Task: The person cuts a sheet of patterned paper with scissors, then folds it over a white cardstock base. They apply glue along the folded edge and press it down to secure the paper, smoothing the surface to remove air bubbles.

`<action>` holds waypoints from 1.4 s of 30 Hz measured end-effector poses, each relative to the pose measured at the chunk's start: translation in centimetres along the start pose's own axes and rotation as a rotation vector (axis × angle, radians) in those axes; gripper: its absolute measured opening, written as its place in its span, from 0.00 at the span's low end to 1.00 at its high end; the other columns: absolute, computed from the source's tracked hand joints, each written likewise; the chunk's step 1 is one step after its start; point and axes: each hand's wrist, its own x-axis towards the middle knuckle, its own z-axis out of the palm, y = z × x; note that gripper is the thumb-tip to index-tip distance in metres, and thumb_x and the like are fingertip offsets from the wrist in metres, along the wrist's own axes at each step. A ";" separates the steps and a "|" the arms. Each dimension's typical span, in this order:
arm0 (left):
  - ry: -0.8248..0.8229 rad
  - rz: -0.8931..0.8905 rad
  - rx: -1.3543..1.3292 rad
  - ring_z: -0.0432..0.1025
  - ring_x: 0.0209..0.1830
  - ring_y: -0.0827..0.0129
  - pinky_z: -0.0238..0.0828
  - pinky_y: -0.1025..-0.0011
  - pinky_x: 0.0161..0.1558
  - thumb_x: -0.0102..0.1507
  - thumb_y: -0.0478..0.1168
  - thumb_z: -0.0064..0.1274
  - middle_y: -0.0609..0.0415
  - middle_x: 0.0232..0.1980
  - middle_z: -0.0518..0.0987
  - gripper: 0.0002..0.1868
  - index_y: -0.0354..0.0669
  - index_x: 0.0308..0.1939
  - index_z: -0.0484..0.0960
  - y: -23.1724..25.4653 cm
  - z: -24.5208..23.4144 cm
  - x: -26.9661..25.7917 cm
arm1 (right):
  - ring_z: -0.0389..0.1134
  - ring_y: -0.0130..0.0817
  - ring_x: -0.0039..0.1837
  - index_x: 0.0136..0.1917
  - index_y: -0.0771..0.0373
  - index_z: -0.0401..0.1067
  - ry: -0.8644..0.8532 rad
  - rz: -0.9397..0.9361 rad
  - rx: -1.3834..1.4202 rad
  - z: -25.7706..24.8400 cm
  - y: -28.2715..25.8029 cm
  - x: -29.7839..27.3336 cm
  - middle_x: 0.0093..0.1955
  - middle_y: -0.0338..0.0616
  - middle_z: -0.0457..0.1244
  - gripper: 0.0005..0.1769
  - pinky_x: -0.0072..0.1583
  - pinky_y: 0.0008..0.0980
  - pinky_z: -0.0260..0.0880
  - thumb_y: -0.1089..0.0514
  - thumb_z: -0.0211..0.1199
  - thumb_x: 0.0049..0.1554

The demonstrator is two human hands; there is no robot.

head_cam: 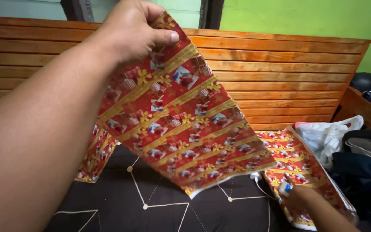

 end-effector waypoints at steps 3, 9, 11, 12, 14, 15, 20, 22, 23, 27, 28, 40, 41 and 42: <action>0.000 0.020 -0.021 0.76 0.28 0.80 0.75 0.74 0.31 0.62 0.35 0.64 0.58 0.33 0.85 0.04 0.38 0.39 0.86 -0.3 -0.2 -0.5 | 0.71 0.41 0.63 0.67 0.47 0.71 0.052 0.057 0.138 -1.7 -0.3 -1.3 0.61 0.45 0.69 0.28 0.64 0.42 0.70 0.33 0.55 0.60; 0.016 -0.008 -0.018 0.75 0.28 0.78 0.73 0.73 0.31 0.63 0.37 0.64 0.55 0.33 0.84 0.06 0.37 0.39 0.86 -1.7 -1.0 -1.2 | 0.59 0.41 0.76 0.76 0.60 0.62 0.839 -0.681 1.876 -8.9 -2.5 -6.6 0.78 0.49 0.59 0.39 0.67 0.37 0.60 0.34 0.52 0.61; 0.048 0.031 0.102 0.76 0.30 0.80 0.73 0.74 0.33 0.63 0.38 0.66 0.57 0.35 0.85 0.07 0.39 0.41 0.87 -2.2 -1.6 -1.8 | 0.61 0.42 0.74 0.73 0.62 0.63 1.017 -0.656 1.454 -11.3 -4.1 -9.0 0.73 0.52 0.62 0.40 0.68 0.41 0.60 0.45 0.66 0.51; 0.068 0.059 0.166 0.76 0.31 0.80 0.74 0.75 0.34 0.63 0.39 0.66 0.57 0.36 0.85 0.08 0.40 0.42 0.87 -2.3 -2.1 -1.9 | 0.62 0.43 0.73 0.71 0.63 0.64 1.098 -0.640 1.239 -12.9 -4.9 -9.9 0.70 0.53 0.63 0.42 0.69 0.43 0.60 0.51 0.73 0.46; 0.097 0.037 0.094 0.76 0.31 0.80 0.75 0.76 0.36 0.63 0.38 0.66 0.57 0.37 0.85 0.08 0.40 0.43 0.86 -2.7 -2.9 -2.6 | 0.71 0.41 0.63 0.67 0.55 0.71 0.976 -0.309 1.144 -15.4 -6.6 -11.2 0.60 0.48 0.70 0.32 0.64 0.40 0.69 0.54 0.73 0.49; 0.110 0.025 0.057 0.76 0.32 0.80 0.75 0.76 0.36 0.63 0.38 0.66 0.57 0.37 0.85 0.08 0.40 0.43 0.86 -3.0 -3.2 -3.0 | 0.76 0.40 0.58 0.64 0.51 0.74 0.907 -0.148 1.091 -16.4 -7.0 -11.7 0.55 0.46 0.74 0.28 0.62 0.38 0.73 0.55 0.73 0.50; 0.248 0.065 -0.044 0.76 0.35 0.78 0.74 0.76 0.38 0.65 0.33 0.63 0.58 0.39 0.84 0.07 0.39 0.47 0.86 -4.6 -5.0 -7.3 | 0.69 0.50 0.53 0.47 0.59 0.77 1.588 -0.197 0.674 -19.8 -6.9 -12.2 0.46 0.50 0.68 0.12 0.56 0.45 0.70 0.62 0.73 0.48; 0.298 0.097 0.008 0.76 0.39 0.78 0.74 0.77 0.43 0.66 0.32 0.62 0.58 0.42 0.84 0.07 0.39 0.48 0.86 -5.3 -5.2 -9.7 | 0.67 0.52 0.53 0.45 0.59 0.76 1.736 -0.199 0.541 -20.3 -6.3 -12.4 0.45 0.49 0.67 0.10 0.55 0.47 0.68 0.62 0.75 0.51; 0.311 0.111 0.033 0.77 0.41 0.78 0.75 0.76 0.46 0.66 0.31 0.61 0.58 0.43 0.84 0.07 0.39 0.47 0.85 -5.5 -5.2 -11.1 | 0.66 0.51 0.52 0.45 0.58 0.75 1.782 -0.226 0.542 -20.4 -6.1 -12.6 0.46 0.47 0.67 0.09 0.55 0.47 0.67 0.61 0.75 0.53; 0.370 0.216 0.051 0.77 0.54 0.74 0.74 0.74 0.60 0.67 0.27 0.57 0.54 0.51 0.83 0.06 0.37 0.47 0.83 -6.3 -3.4 -16.3 | 0.65 0.46 0.52 0.44 0.58 0.72 1.900 -0.227 0.496 -19.1 -5.3 -14.0 0.45 0.42 0.66 0.09 0.55 0.43 0.65 0.62 0.73 0.56; 0.426 0.210 0.107 0.78 0.54 0.72 0.75 0.73 0.60 0.68 0.28 0.56 0.53 0.51 0.83 0.05 0.37 0.46 0.81 -6.3 -2.7 -18.3 | 0.65 0.47 0.52 0.44 0.57 0.71 1.921 -0.219 0.471 -18.3 -5.4 -14.2 0.44 0.43 0.64 0.11 0.55 0.43 0.64 0.62 0.75 0.57; 0.392 -0.067 0.661 0.74 0.55 0.57 0.61 0.58 0.57 0.50 0.32 0.59 0.58 0.46 0.82 0.08 0.46 0.30 0.77 -15.4 11.8 -38.2 | 0.67 0.46 0.53 0.40 0.53 0.74 1.463 -0.359 0.585 -1.8 -15.1 -8.4 0.43 0.40 0.66 0.12 0.55 0.46 0.65 0.65 0.68 0.43; 0.378 -0.106 0.676 0.73 0.56 0.57 0.62 0.57 0.57 0.50 0.32 0.59 0.58 0.46 0.82 0.08 0.46 0.30 0.77 -16.8 12.3 -38.9 | 0.67 0.45 0.55 0.40 0.52 0.75 1.414 -0.331 0.565 -1.0 -16.1 -7.6 0.43 0.39 0.66 0.11 0.56 0.46 0.65 0.65 0.68 0.44; 0.362 -0.143 0.690 0.73 0.57 0.57 0.62 0.57 0.57 0.50 0.32 0.60 0.58 0.46 0.81 0.08 0.46 0.31 0.78 -18.1 12.8 -39.4 | 0.67 0.45 0.56 0.40 0.52 0.76 1.365 -0.299 0.545 -0.4 -17.0 -7.0 0.44 0.39 0.66 0.10 0.57 0.47 0.65 0.64 0.68 0.44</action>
